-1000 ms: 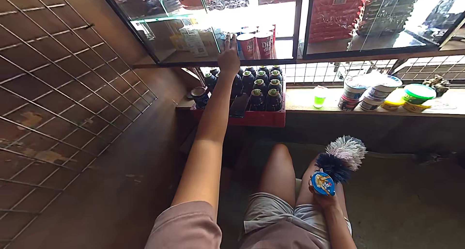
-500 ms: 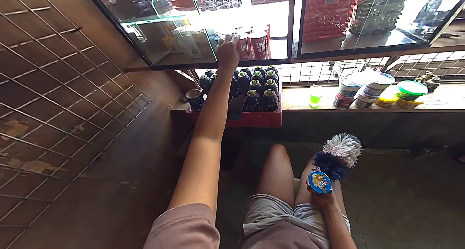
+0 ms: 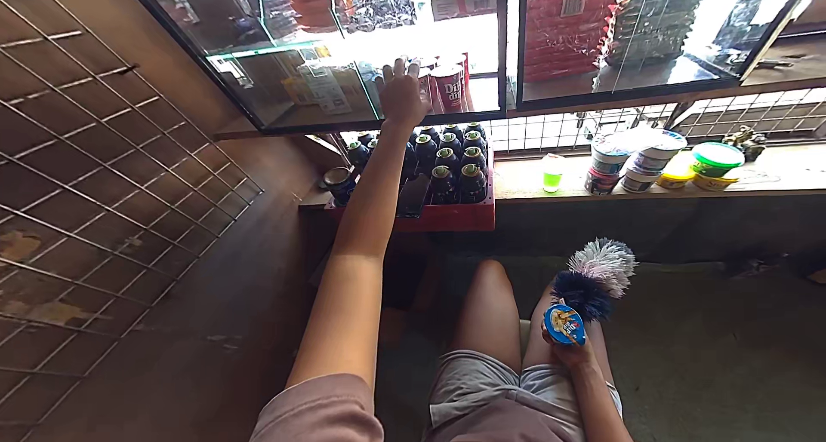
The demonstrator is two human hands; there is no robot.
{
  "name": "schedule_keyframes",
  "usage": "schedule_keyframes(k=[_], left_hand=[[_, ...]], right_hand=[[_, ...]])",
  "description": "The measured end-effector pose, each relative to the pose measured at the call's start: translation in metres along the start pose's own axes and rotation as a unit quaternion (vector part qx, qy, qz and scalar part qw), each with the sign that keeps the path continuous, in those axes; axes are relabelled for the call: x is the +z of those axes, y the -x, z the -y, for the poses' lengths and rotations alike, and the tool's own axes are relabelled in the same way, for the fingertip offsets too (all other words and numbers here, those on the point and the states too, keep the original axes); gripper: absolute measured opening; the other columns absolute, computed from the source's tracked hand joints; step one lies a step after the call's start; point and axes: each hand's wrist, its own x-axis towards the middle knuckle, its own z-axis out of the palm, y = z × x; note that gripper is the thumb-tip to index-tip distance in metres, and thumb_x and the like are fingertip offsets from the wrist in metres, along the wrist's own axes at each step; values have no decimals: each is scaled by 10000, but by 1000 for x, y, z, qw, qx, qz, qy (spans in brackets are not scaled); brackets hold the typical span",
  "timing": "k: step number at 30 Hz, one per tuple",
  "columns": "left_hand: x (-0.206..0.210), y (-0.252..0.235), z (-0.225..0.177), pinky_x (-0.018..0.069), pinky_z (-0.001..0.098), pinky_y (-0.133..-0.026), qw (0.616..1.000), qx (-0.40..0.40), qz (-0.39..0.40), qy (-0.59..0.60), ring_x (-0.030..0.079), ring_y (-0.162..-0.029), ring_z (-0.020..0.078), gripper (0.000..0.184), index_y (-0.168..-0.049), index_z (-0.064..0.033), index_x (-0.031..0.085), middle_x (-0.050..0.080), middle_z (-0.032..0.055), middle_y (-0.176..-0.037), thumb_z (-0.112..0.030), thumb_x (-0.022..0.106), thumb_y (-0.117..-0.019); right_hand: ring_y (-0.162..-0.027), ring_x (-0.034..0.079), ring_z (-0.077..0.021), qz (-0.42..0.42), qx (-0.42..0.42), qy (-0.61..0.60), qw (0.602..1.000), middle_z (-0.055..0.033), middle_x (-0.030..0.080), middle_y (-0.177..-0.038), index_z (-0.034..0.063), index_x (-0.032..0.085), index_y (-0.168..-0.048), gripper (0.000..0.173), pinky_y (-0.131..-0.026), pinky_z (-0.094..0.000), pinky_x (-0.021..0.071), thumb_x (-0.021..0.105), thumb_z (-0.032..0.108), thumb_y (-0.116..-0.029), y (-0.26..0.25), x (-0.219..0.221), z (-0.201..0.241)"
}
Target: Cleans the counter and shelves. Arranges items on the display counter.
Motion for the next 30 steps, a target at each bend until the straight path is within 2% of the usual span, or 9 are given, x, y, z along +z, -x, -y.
schedule_keyframes(k=[2, 4, 10, 17, 21, 23, 25, 27, 30], left_hand=[[-2, 1, -12, 347, 667, -1053, 999, 34, -10, 21, 438, -1380, 454, 539, -1458, -103, 551, 463, 156, -1556, -261, 642, -950], [-1, -2, -21, 333, 634, -1083, 998, 66, 1, 22, 462, -1378, 406, 498, -1444, -128, 574, 515, 121, -1522, -297, 638, -980], [19, -15, -27, 319, 625, -1095, 998, 63, 22, 6, 536, -1318, 381, 369, -1371, -141, 643, 633, 122, -1388, -222, 602, -1013], [19, -19, -30, 281, 639, -1114, 999, 46, 28, -7, 510, -1344, 387, 364, -1362, -133, 647, 629, 128, -1391, -208, 612, -1007], [13, -3, -49, 278, 649, -1121, 997, 74, -1, 33, 418, -1411, 416, 467, -1437, -114, 577, 476, 141, -1549, -240, 607, -988], [15, 19, -72, 382, 570, -1084, 979, 150, -79, 117, 534, -1305, 383, 361, -1321, -80, 665, 604, 156, -1402, -212, 596, -992], [32, 45, -98, 528, 495, -935, 935, 267, -102, 208, 684, -1060, 329, 215, -1102, -34, 746, 728, 160, -1105, -136, 615, -966], [53, 69, -126, 542, 494, -929, 897, 358, 45, 256, 696, -1003, 313, 206, -1078, 1, 738, 725, 164, -1028, -109, 594, -979], [112, 85, -167, 495, 516, -1032, 859, 361, 258, 257, 658, -1151, 336, 389, -1297, 9, 647, 682, 201, -1231, -241, 642, -1000]], right_hand=[[-701, 723, -190, 4, 1, -9, 1000, -118, 725, -849, 46, 599, -1054, 255, -572, -327, 604, 369, 137, -996, 0, -1, 0], [-712, 722, -180, -4, 3, 3, 1000, -109, 724, -863, 59, 589, -1067, 324, -572, -317, 600, 289, 181, -1060, -1, -1, -1], [-735, 725, -191, -5, 2, -14, 1000, -118, 723, -873, 53, 600, -1070, 326, -596, -330, 605, 297, 175, -1076, 1, -1, -1], [-764, 723, -180, -22, 18, -15, 999, -105, 715, -889, 69, 594, -1097, 381, -621, -322, 607, 252, 237, -1105, -1, -1, 0], [-738, 723, -180, -16, 16, -26, 999, -112, 717, -865, 56, 599, -1071, 389, -600, -318, 606, 249, 223, -1103, -2, -1, 0], [-742, 728, -166, -15, 17, -18, 1000, -98, 725, -871, 66, 619, -1081, 393, -610, -312, 616, 276, 255, -1119, -3, 0, 1], [-740, 727, -177, -14, 20, -21, 999, -108, 727, -870, 57, 629, -1069, 390, -606, -319, 614, 300, 261, -1116, -3, -1, 0], [-763, 733, -189, -24, 25, -25, 999, -113, 728, -883, 48, 631, -1077, 371, -628, -331, 622, 330, 262, -1117, 0, 0, 1], [-800, 731, -181, -26, 16, -8, 999, -107, 726, -904, 55, 615, -1113, 389, -650, -332, 619, 288, 266, -1120, 5, 7, 3]])
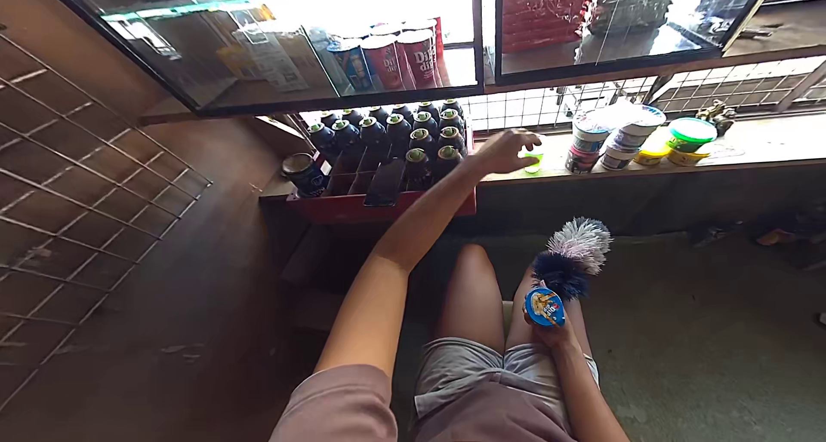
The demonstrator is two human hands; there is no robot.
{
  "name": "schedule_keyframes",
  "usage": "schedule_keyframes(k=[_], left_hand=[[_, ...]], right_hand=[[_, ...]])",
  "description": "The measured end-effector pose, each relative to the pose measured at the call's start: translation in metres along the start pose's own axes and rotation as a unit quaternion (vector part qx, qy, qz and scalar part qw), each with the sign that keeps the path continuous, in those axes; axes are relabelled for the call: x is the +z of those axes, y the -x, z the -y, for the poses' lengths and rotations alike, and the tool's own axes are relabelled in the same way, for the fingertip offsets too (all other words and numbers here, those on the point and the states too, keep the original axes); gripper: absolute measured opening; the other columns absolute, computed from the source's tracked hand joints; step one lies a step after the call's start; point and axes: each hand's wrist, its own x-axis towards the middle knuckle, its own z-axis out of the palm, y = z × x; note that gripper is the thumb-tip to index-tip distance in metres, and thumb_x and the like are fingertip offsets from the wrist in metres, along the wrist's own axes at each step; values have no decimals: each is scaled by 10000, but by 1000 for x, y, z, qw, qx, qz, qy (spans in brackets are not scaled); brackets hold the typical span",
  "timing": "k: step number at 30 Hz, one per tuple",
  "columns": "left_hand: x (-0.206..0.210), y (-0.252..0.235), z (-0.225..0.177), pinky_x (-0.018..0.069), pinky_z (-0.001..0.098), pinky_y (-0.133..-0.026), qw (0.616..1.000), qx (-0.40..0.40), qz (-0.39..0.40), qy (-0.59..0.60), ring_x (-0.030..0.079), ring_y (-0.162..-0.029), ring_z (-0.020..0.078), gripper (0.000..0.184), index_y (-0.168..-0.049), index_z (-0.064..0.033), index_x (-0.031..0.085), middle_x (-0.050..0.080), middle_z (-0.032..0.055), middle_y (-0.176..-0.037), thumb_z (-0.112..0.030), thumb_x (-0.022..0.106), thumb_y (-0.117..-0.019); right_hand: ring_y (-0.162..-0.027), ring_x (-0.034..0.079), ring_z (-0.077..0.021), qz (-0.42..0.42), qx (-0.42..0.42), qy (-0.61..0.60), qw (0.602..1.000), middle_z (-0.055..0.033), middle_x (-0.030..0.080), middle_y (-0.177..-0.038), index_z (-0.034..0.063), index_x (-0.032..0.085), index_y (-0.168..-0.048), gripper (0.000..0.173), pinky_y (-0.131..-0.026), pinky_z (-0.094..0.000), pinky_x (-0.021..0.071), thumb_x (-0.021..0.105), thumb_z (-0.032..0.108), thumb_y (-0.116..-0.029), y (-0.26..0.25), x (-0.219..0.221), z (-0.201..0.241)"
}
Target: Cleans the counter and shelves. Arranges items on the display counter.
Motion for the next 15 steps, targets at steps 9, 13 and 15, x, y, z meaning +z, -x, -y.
schedule_keyframes(k=[9, 13, 15], left_hand=[[135, -96, 73, 379, 673, -1091, 928, -333, -93, 139, 321, -1466, 483, 930, -1587, -191, 341, 199, 272, -1652, -401, 830, -824], [144, -108, 88, 508, 652, -959, 898, -357, -157, 204, 562, -1264, 457, 844, -1514, -167, 447, 480, 261, -1470, -343, 866, -802], [145, -109, 92, 510, 654, -953, 896, -350, -165, 220, 596, -1219, 443, 806, -1463, -158, 504, 563, 249, -1383, -263, 887, -761]], right_hand=[[-774, 728, -139, 20, 19, 94, 995, -68, 737, -859, 66, 651, -1086, 424, -697, -312, 624, 321, 328, -1127, 9, 16, 2], [-748, 729, -121, 22, 44, 103, 993, -52, 739, -825, 86, 665, -1037, 457, -680, -299, 626, 304, 352, -1126, 13, 22, 2], [-728, 721, -111, 11, 50, 112, 992, -42, 731, -810, 91, 657, -1028, 438, -664, -291, 622, 315, 348, -1125, 12, 23, 1]])
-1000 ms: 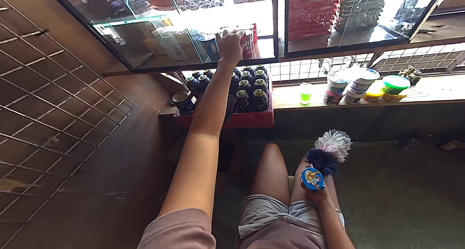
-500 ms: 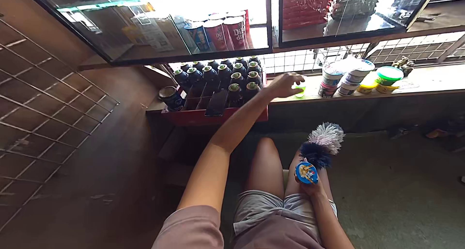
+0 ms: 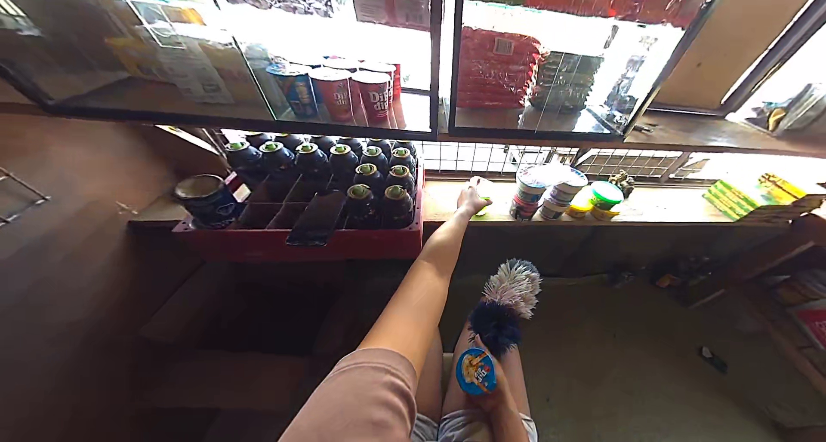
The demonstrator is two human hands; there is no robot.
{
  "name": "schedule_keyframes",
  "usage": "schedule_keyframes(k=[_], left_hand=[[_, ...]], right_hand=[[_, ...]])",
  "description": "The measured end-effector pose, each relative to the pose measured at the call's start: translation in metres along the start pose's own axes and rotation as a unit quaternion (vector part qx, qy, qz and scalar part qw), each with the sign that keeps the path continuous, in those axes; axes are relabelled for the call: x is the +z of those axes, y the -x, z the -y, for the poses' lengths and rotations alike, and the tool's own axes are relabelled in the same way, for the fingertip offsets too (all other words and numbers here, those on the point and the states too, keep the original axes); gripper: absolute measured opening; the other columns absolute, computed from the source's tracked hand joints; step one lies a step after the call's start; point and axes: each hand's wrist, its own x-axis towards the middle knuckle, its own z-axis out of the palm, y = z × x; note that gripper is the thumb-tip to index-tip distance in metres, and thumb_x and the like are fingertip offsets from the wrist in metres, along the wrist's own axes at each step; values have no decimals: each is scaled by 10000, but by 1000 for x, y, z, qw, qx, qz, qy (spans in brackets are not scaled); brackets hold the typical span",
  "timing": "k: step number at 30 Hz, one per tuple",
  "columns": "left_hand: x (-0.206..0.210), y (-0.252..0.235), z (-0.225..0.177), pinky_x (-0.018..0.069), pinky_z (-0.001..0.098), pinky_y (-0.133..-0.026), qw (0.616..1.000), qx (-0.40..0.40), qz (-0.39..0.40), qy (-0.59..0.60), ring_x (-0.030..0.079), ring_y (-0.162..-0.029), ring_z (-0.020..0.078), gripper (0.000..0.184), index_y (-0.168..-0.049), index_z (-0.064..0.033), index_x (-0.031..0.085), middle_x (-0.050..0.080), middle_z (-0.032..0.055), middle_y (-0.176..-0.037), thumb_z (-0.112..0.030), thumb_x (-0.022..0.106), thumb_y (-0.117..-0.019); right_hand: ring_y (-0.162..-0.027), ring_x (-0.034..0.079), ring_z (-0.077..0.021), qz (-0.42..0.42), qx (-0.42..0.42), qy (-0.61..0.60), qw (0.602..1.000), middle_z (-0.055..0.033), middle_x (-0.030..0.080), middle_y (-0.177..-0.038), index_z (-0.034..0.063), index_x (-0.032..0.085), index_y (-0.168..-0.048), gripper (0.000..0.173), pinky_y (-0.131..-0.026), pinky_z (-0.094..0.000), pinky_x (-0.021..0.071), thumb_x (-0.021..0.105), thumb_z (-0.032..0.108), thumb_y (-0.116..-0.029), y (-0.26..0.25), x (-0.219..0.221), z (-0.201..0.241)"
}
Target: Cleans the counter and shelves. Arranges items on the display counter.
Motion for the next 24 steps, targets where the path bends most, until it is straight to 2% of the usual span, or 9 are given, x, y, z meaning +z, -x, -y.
schedule_keyframes(k=[4, 6, 9, 11, 14, 16, 18, 22, 24], left_hand=[[-25, 42, -16, 522, 644, -929, 997, 59, 56, 11, 655, -1134, 396, 754, -1408, -163, 564, 674, 199, -1245, -241, 891, -733], [-59, 83, -29, 533, 551, -979, 980, 160, 93, 67, 675, -1122, 315, 720, -1400, -99, 584, 694, 174, -1228, -209, 895, -760], [-129, 152, -45, 560, 372, -1001, 933, 292, 116, 176, 678, -1120, 165, 589, -1300, -30, 628, 699, 105, -1230, -78, 877, -768], [-179, 192, -61, 538, 349, -1028, 926, 337, 51, 163, 647, -1165, 156, 578, -1279, 8, 628, 671, 117, -1267, -38, 869, -756], [-235, 220, -80, 514, 381, -1058, 931, 337, -126, 68, 627, -1212, 211, 600, -1308, 13, 600, 650, 164, -1285, -144, 866, -794], [-257, 210, -85, 487, 404, -1085, 898, 363, -247, 28, 588, -1259, 278, 611, -1325, 37, 583, 612, 215, -1318, -174, 851, -818], [-272, 182, -86, 481, 417, -1089, 855, 400, -329, 8, 574, -1268, 332, 636, -1340, 58, 576, 588, 257, -1332, -149, 856, -809], [-277, 121, -76, 506, 473, -1048, 842, 394, -362, -73, 570, -1270, 380, 698, -1429, -10, 548, 557, 261, -1381, -165, 847, -818], [-272, 100, -71, 439, 550, -1093, 843, 353, -378, -151, 560, -1281, 410, 725, -1460, -84, 546, 578, 235, -1388, -224, 843, -813]], right_hand=[[-731, 726, -108, -8, -8, -4, 1000, -40, 741, -817, 91, 670, -1023, 451, -670, -290, 627, 307, 339, -1125, 0, -2, -3], [-757, 731, -101, 0, -21, -15, 1000, -34, 748, -839, 99, 678, -1038, 433, -691, -280, 630, 312, 313, -1126, 0, -4, -4], [-795, 739, -127, 11, -29, -34, 999, -59, 753, -878, 85, 666, -1070, 420, -708, -297, 630, 309, 298, -1121, -5, -9, -7], [-789, 741, -124, 14, -26, -29, 999, -54, 756, -875, 86, 667, -1072, 418, -693, -293, 629, 321, 316, -1120, -8, -11, -6], [-815, 732, -126, 15, -27, -7, 1000, -49, 743, -904, 89, 657, -1105, 410, -715, -299, 626, 330, 334, -1123, -12, -20, -9], [-821, 735, -127, 22, -38, 7, 999, -53, 745, -904, 83, 637, -1104, 417, -718, -304, 631, 280, 296, -1129, -12, -20, -11], [-796, 740, -107, 33, -42, 13, 998, -37, 757, -873, 102, 665, -1058, 445, -706, -288, 633, 275, 306, -1127, -6, -10, -9], [-814, 746, -106, 50, -52, 30, 997, -42, 763, -897, 89, 661, -1097, 397, -732, -291, 638, 325, 300, -1120, -3, -6, -10], [-798, 745, -106, 40, -68, 37, 996, -44, 760, -878, 80, 658, -1084, 401, -718, -284, 636, 312, 278, -1125, -1, -2, -8]])
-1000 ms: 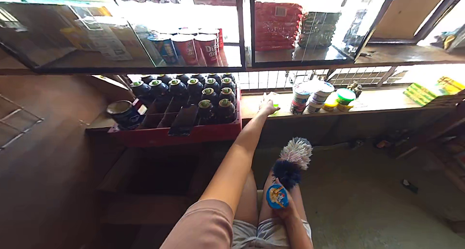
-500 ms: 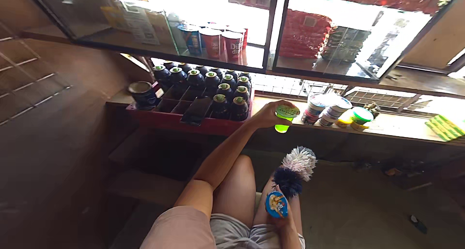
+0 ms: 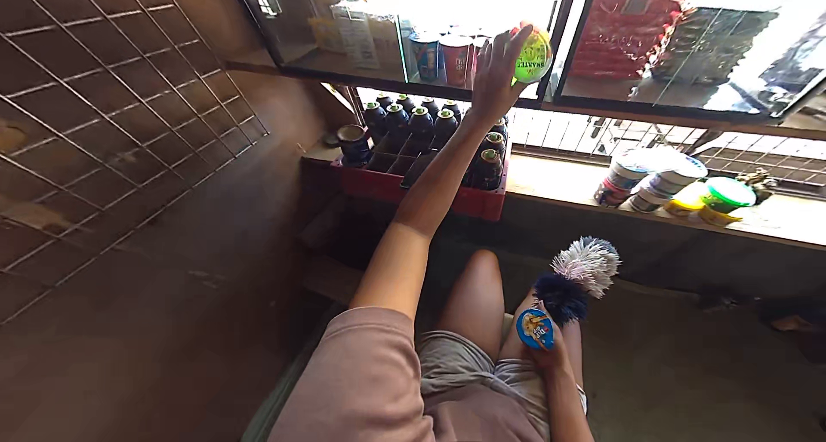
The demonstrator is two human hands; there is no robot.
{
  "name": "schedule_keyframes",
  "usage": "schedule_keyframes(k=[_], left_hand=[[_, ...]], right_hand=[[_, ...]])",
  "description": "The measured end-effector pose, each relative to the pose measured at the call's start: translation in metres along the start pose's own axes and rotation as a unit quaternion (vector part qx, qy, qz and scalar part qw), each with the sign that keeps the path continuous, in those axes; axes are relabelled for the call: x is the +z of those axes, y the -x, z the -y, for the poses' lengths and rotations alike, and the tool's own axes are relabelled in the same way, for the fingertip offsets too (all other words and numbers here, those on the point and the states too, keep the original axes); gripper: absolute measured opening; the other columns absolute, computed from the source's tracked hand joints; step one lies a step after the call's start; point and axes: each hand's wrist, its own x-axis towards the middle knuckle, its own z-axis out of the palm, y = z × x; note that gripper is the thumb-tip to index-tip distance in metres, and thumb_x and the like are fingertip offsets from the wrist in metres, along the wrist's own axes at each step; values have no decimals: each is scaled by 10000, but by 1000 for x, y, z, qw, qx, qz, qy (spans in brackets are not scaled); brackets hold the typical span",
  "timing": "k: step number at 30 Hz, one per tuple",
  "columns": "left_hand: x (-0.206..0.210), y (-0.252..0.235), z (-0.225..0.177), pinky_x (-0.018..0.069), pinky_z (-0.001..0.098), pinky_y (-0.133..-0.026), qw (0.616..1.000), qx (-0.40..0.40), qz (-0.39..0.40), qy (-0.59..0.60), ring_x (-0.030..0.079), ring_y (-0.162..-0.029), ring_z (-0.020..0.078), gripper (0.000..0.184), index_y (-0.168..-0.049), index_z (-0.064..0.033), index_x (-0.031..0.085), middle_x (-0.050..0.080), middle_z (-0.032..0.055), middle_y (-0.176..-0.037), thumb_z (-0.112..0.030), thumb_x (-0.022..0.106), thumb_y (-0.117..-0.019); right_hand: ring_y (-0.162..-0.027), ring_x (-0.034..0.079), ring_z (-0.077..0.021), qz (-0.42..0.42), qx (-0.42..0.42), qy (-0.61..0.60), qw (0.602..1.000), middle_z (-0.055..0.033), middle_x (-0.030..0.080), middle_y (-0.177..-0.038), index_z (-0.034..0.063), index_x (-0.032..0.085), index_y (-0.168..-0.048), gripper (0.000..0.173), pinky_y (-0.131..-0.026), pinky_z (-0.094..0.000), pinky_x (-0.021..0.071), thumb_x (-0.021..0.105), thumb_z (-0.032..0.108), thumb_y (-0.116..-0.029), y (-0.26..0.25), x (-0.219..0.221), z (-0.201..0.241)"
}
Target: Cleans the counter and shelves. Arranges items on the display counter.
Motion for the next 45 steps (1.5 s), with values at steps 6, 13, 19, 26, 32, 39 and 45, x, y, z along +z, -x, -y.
schedule_keyframes(k=[6, 13, 19, 26, 32, 39, 45], left_hand=[[13, -7, 4, 125, 708, -1184, 978, -86, 85, -173, 495, -1337, 458, 757, -1498, -92, 502, 619, 228, -1326, -576, 642, -933], [4, -43, -8, 32, 706, -1200, 937, -79, 228, -251, 377, -1462, 399, 396, -1397, -158, 620, 551, 147, -1471, -302, 591, -1029], [15, -74, -16, 64, 674, -1211, 911, -77, 310, -261, 517, -1321, 394, 321, -1257, 12, 659, 665, 185, -1260, -181, 575, -1014], [23, -85, -15, 346, 610, -1093, 914, -111, 308, -240, 569, -1247, 428, 450, -1318, 27, 599, 646, 239, -1275, -247, 632, -962], [26, -100, -1, 258, 732, -1105, 892, -184, 362, -198, 494, -1330, 478, 821, -1523, -16, 363, 527, 294, -1416, -412, 711, -894], [38, -98, 6, 65, 708, -1188, 928, -92, 305, -191, 322, -1431, 518, 846, -1542, -65, 369, 398, 323, -1500, -171, 804, -824], [32, -94, 6, 89, 702, -1195, 908, -81, 357, -205, 410, -1400, 463, 708, -1488, -33, 446, 487, 271, -1454, -266, 768, -902]], right_hand=[[-830, 736, -114, -29, 11, -5, 1000, -59, 745, -924, 70, 640, -1151, 361, -735, -292, 629, 353, 285, -1120, -7, -7, 0], [-779, 742, -114, -40, 14, -28, 999, -61, 750, -861, 64, 650, -1070, 403, -692, -286, 632, 306, 268, -1125, -2, 0, 3], [-817, 743, -117, -38, 25, -31, 998, -64, 750, -907, 65, 651, -1117, 401, -732, -285, 631, 321, 293, -1127, -6, -3, 3], [-802, 742, -118, -38, 35, -44, 998, -64, 750, -885, 66, 655, -1092, 390, -728, -284, 632, 341, 295, -1123, -7, -5, 4], [-834, 742, -128, -39, 52, -56, 996, -73, 748, -923, 68, 656, -1135, 392, -745, -296, 633, 351, 313, -1121, -11, -9, 1], [-796, 741, -114, -68, 47, -43, 996, -54, 752, -882, 87, 663, -1090, 408, -721, -282, 628, 321, 307, -1125, -5, -7, 2], [-832, 745, -124, -32, 45, -51, 997, -67, 755, -911, 76, 655, -1111, 439, -741, -292, 633, 272, 290, -1129, -3, -5, 3]])
